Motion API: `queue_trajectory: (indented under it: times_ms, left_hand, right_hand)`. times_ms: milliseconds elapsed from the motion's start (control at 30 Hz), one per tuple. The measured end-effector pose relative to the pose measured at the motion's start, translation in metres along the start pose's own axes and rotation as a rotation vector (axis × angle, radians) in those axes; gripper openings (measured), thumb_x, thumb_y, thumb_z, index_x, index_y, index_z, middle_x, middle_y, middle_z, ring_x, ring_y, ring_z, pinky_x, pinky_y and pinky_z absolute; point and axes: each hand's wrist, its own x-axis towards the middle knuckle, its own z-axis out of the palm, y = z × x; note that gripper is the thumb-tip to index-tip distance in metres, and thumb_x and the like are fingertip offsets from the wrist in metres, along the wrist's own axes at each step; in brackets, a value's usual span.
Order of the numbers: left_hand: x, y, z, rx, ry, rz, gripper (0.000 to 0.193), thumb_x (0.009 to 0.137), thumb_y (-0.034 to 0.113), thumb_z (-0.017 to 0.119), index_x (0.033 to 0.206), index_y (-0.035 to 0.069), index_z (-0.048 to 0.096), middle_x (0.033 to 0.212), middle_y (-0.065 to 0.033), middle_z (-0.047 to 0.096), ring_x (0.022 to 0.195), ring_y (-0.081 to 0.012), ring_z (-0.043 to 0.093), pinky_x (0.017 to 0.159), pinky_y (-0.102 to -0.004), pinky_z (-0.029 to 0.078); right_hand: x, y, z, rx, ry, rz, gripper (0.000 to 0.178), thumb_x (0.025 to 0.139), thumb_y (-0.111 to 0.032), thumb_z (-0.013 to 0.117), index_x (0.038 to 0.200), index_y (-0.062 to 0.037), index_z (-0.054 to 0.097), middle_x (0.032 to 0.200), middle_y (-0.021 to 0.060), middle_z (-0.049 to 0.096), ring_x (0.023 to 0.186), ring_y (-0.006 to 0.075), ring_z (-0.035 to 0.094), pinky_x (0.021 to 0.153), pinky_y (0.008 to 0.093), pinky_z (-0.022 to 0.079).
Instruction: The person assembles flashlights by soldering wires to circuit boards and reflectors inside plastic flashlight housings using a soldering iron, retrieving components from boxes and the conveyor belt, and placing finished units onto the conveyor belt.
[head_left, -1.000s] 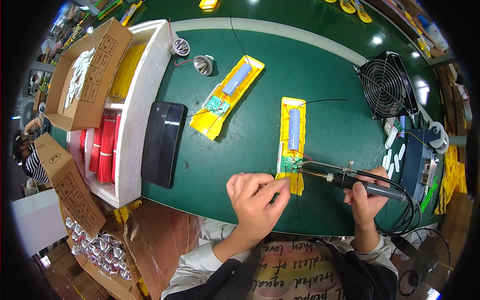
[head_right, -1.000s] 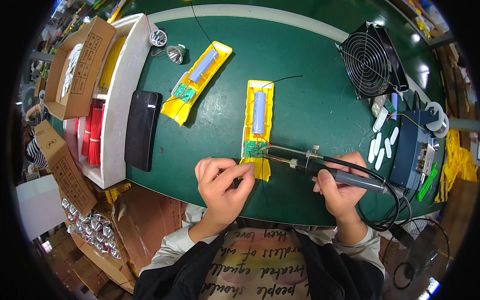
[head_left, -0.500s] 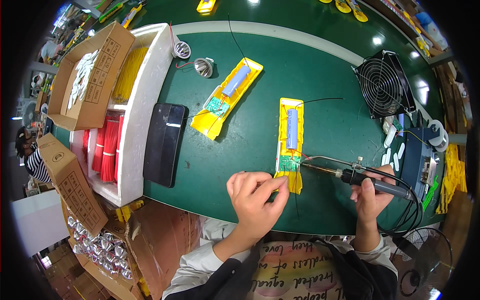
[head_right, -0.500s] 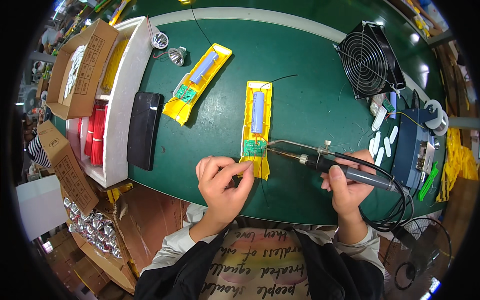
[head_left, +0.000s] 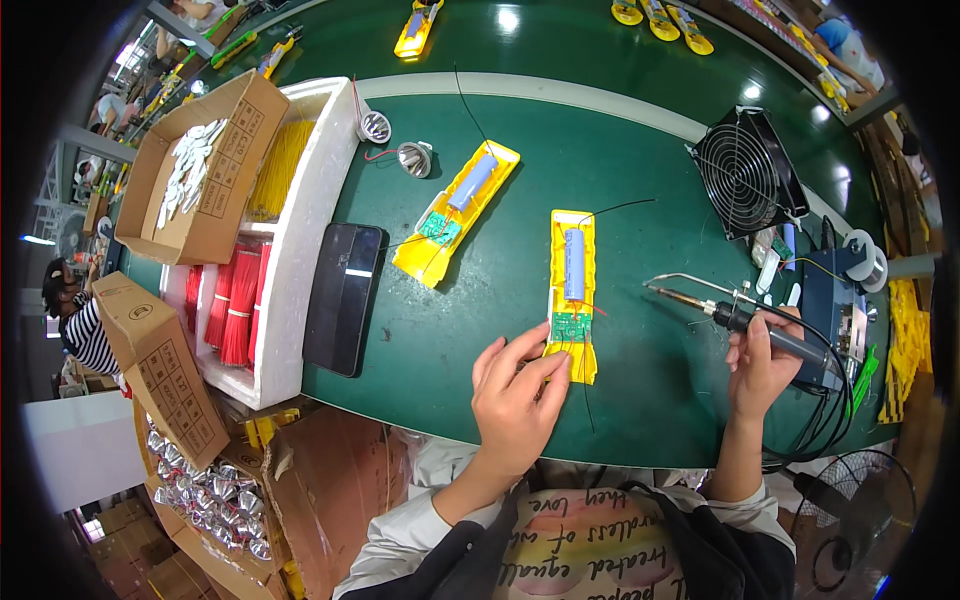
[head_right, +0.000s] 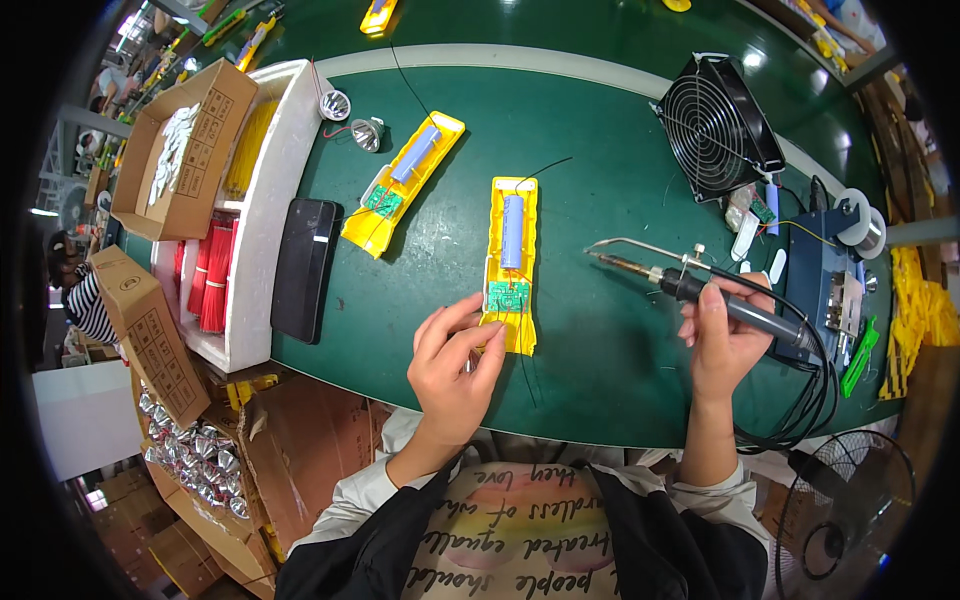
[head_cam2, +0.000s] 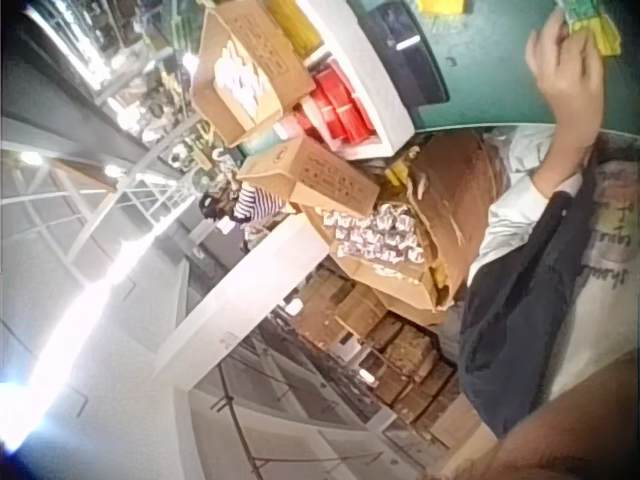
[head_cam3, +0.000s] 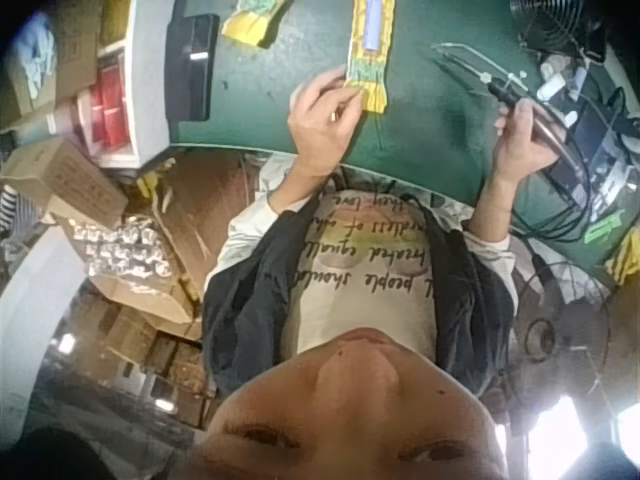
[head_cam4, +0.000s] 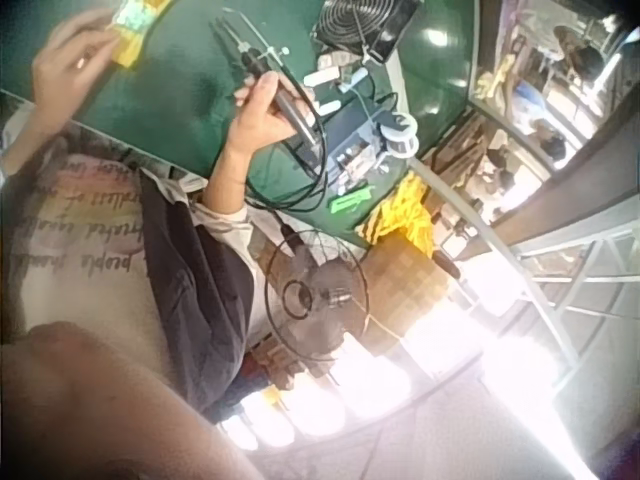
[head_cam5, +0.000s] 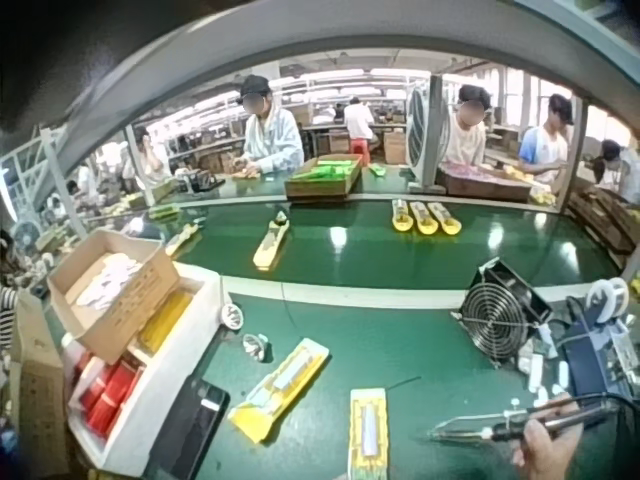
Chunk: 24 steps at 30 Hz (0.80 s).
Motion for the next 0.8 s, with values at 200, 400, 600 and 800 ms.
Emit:
queue_trajectory:
  times_ms: [200, 400, 600, 800]
  left_hand:
    - [0.001, 0.001, -0.006, 0.140, -0.077, 0.091, 0.009, 0.065, 0.006, 0.066, 0.071, 0.005, 0.060, 0.096, -0.0079, 0.060, 0.071, -0.0157, 0.058, 0.083, -0.0369, 0.037]
    - [0.029, 0.027, -0.015, 0.147, -0.183, -0.023, 0.041, 0.064, 0.022, 0.069, 0.095, 0.002, 0.051, 0.094, -0.0126, 0.059, 0.077, -0.0247, 0.058, 0.079, -0.0380, 0.040]
    - [0.070, 0.041, 0.002, 0.571, -0.497, 0.082, 0.042, 0.060, 0.023, 0.069, 0.086, 0.001, 0.045, 0.077, -0.0132, 0.052, 0.074, -0.0282, 0.053, 0.063, -0.0401, 0.041]
    - [0.087, 0.034, -0.016, 0.707, -0.893, 0.654, 0.027, 0.061, 0.013, 0.063, 0.084, 0.006, 0.052, 0.078, -0.0059, 0.053, 0.083, -0.0228, 0.052, 0.077, -0.0383, 0.039]
  right_hand:
    - [0.012, 0.005, -0.005, -0.020, 0.095, -0.009, 0.018, 0.078, -0.011, 0.057, 0.084, 0.0008, 0.045, 0.059, 0.0090, 0.052, 0.040, 0.0078, 0.045, 0.035, 0.0164, 0.033]
    - [0.025, 0.006, -0.018, -0.047, 0.194, -0.073, 0.017, 0.079, -0.012, 0.057, 0.084, 0.0012, 0.047, 0.059, 0.0084, 0.053, 0.041, 0.0077, 0.046, 0.035, 0.0163, 0.033]
    - [0.035, 0.006, -0.029, -0.030, 0.293, -0.134, 0.017, 0.079, -0.013, 0.057, 0.083, 0.0016, 0.047, 0.058, 0.0067, 0.051, 0.041, 0.0070, 0.044, 0.035, 0.0166, 0.032]
    - [0.036, 0.002, -0.031, -0.022, 0.342, -0.142, 0.016, 0.080, -0.011, 0.055, 0.083, 0.0022, 0.048, 0.057, 0.0068, 0.050, 0.041, 0.0068, 0.044, 0.035, 0.0166, 0.032]
